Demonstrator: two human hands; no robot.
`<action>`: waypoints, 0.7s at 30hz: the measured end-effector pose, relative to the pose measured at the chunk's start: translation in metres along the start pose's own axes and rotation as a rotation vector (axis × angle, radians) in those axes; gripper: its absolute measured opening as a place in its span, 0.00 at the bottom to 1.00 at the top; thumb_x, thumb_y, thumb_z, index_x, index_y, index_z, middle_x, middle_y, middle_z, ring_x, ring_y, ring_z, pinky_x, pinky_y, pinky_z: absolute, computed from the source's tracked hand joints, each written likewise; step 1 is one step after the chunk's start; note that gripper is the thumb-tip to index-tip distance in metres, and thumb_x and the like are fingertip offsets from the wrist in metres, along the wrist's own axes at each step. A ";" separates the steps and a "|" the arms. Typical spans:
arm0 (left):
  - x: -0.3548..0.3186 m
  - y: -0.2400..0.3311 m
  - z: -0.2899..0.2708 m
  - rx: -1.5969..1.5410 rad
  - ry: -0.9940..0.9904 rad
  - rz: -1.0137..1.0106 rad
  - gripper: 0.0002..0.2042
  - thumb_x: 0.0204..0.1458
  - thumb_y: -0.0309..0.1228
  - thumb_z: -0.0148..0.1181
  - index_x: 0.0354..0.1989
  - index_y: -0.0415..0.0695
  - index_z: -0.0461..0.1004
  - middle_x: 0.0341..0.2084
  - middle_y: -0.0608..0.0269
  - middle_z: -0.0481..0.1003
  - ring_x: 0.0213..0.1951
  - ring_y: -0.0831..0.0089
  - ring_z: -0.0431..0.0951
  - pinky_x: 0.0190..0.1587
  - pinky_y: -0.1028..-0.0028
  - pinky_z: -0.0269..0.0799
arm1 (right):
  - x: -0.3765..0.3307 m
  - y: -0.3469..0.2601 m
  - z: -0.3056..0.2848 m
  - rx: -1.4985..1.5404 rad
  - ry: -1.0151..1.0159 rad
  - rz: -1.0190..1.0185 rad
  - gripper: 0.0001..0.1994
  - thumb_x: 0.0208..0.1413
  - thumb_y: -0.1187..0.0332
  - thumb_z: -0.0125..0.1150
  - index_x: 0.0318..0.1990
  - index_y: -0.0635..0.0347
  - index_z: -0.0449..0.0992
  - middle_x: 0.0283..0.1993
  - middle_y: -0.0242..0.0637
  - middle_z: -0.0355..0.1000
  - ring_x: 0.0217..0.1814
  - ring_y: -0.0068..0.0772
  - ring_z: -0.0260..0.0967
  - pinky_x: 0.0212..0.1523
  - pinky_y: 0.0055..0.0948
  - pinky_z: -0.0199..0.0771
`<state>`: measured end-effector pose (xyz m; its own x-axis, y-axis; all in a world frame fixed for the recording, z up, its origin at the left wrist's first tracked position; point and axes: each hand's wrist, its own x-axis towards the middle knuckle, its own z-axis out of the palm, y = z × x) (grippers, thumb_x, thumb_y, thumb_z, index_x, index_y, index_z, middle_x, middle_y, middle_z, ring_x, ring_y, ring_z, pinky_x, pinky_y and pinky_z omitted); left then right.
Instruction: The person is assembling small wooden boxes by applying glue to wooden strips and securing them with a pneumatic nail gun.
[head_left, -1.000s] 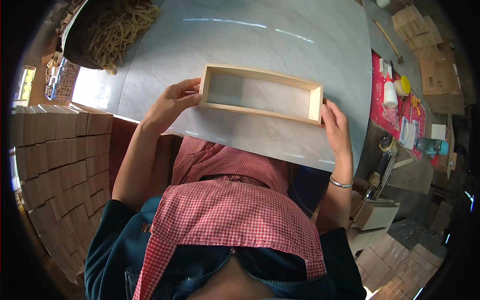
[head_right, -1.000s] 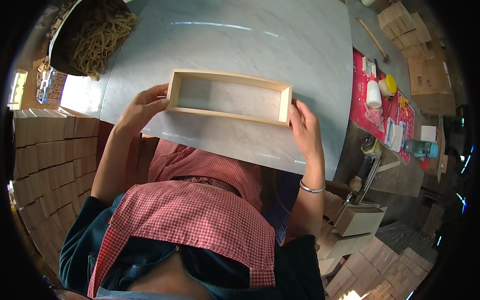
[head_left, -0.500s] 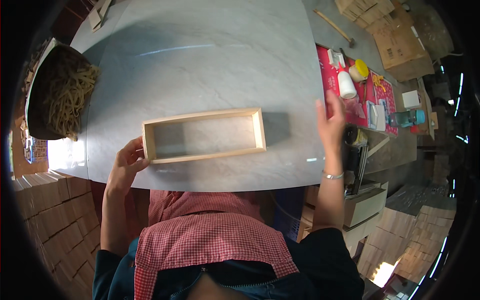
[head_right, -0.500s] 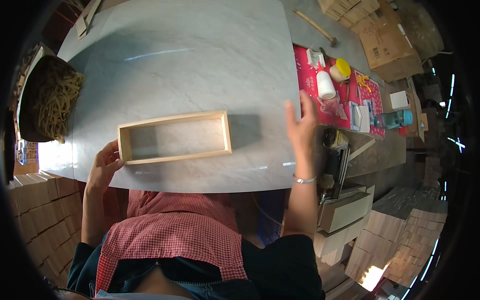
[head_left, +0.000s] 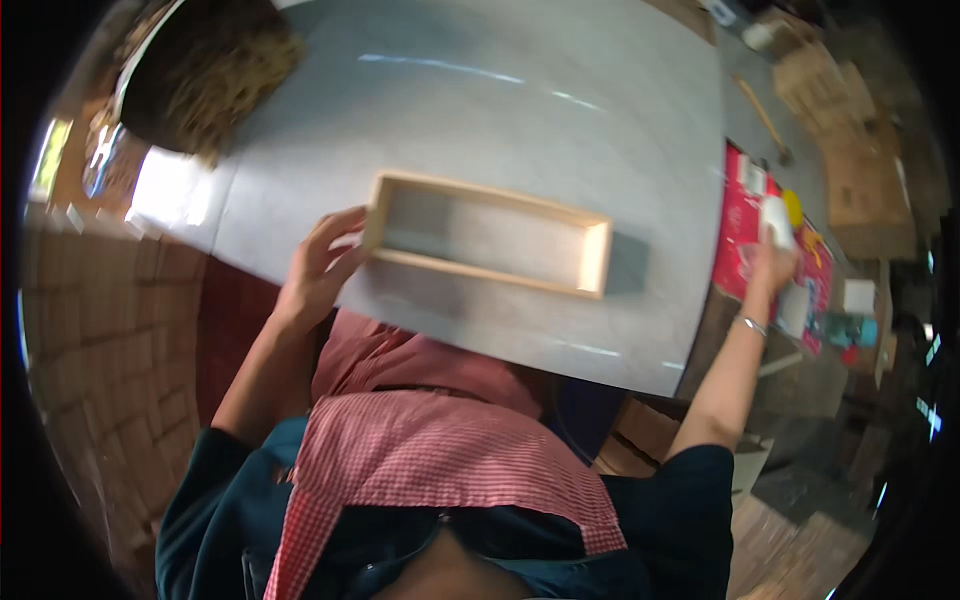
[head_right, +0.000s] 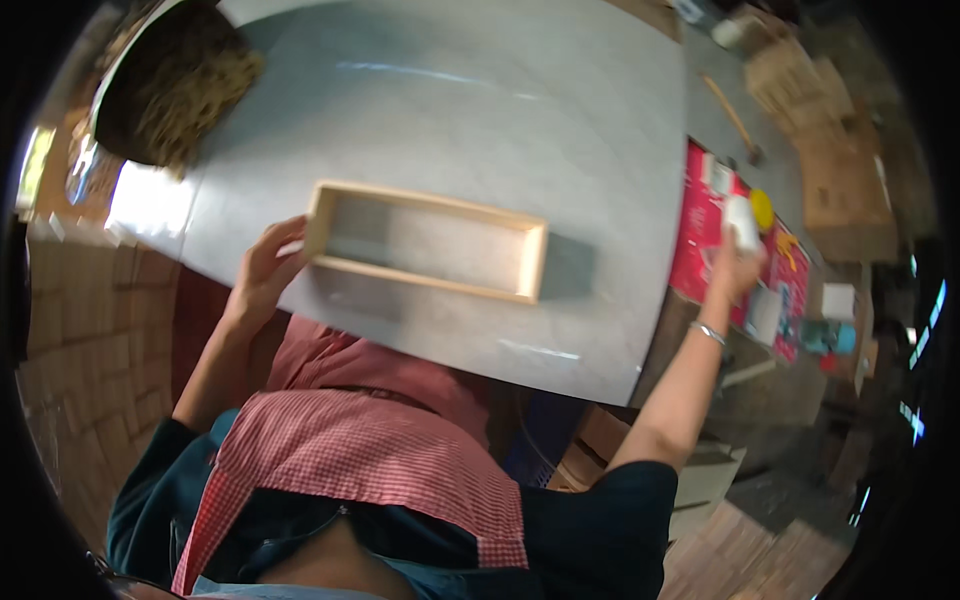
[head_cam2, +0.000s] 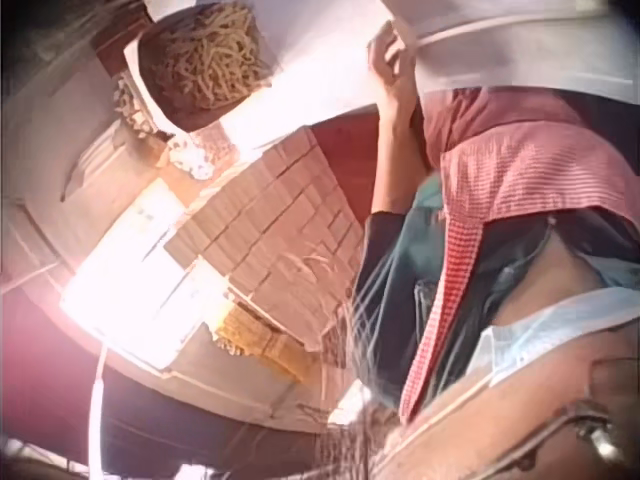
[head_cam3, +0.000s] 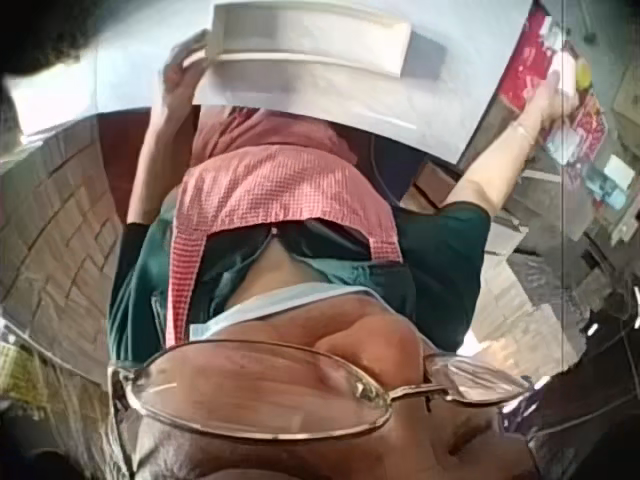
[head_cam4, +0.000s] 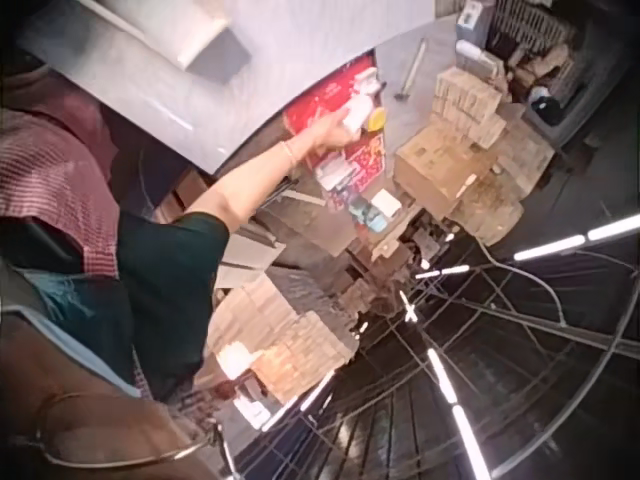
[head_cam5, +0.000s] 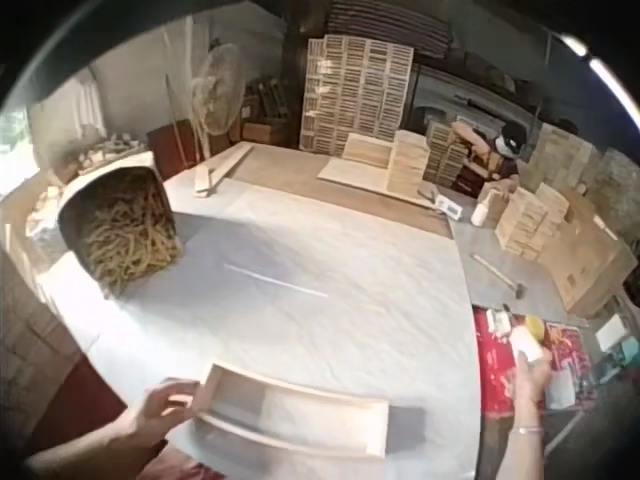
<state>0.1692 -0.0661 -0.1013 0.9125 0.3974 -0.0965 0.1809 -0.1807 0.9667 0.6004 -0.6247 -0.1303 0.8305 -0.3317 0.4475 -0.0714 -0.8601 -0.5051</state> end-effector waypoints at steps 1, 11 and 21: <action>-0.010 -0.009 -0.005 0.147 0.044 0.041 0.23 0.60 0.26 0.61 0.65 0.39 0.70 0.62 0.52 0.69 0.58 0.59 0.72 0.63 0.61 0.68 | -0.039 -0.084 -0.033 0.334 -0.173 0.232 0.31 0.55 0.52 0.73 0.52 0.73 0.71 0.39 0.56 0.78 0.30 0.37 0.80 0.23 0.28 0.82; -0.004 -0.046 0.020 0.476 0.290 0.405 0.27 0.51 0.35 0.72 0.61 0.45 0.76 0.60 0.57 0.73 0.67 0.51 0.62 0.68 0.54 0.63 | -0.256 -0.207 -0.080 1.093 -0.509 -0.035 0.22 0.63 0.60 0.59 0.58 0.64 0.67 0.47 0.48 0.70 0.27 0.28 0.65 0.23 0.22 0.65; -0.005 -0.056 0.022 0.537 0.372 0.478 0.26 0.49 0.39 0.73 0.57 0.46 0.79 0.58 0.62 0.75 0.67 0.50 0.64 0.67 0.56 0.65 | -0.350 -0.278 -0.091 0.928 -0.800 -0.536 0.28 0.56 0.57 0.66 0.60 0.60 0.67 0.55 0.45 0.69 0.49 0.44 0.72 0.44 0.33 0.77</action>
<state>0.1626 -0.0777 -0.1604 0.7711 0.4239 0.4751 0.0398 -0.7768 0.6285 0.2791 -0.3048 -0.0792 0.7538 0.5528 0.3552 0.4971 -0.1263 -0.8585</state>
